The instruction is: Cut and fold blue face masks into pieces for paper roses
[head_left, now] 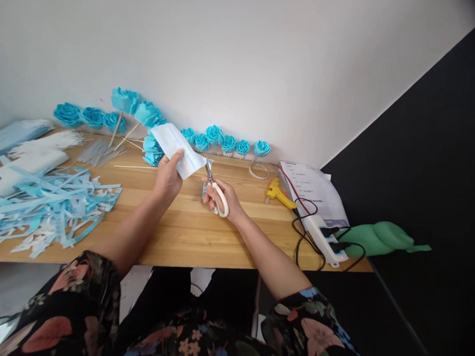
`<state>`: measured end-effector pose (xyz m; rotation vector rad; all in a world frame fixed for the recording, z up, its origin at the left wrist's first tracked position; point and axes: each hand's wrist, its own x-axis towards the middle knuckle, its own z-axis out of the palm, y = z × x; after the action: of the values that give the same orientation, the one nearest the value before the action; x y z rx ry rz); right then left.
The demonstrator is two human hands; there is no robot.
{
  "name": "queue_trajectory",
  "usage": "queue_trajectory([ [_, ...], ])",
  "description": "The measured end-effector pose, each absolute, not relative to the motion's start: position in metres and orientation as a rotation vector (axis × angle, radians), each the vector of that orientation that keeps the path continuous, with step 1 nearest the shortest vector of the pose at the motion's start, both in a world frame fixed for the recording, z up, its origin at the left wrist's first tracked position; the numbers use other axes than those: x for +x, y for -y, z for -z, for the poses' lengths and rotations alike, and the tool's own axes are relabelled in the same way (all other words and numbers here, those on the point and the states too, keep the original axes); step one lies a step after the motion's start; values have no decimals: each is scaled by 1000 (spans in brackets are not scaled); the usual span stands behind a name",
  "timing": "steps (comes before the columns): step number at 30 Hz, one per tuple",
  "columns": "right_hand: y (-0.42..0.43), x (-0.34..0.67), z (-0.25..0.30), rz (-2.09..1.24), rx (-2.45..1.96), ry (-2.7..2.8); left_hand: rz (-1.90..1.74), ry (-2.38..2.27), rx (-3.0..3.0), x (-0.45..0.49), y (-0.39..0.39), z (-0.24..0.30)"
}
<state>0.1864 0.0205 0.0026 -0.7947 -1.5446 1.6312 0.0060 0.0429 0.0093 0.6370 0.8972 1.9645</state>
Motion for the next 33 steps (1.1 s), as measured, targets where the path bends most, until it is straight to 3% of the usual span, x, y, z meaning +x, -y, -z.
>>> queue_trajectory([
  [7, -21, 185, -4, -1548, -852, 1549, -1775, -772, 761, 14, -34, -14],
  [33, -25, 191, -7, -1533, -843, 1703, -1968, -958, 855, -1, -39, -19],
])
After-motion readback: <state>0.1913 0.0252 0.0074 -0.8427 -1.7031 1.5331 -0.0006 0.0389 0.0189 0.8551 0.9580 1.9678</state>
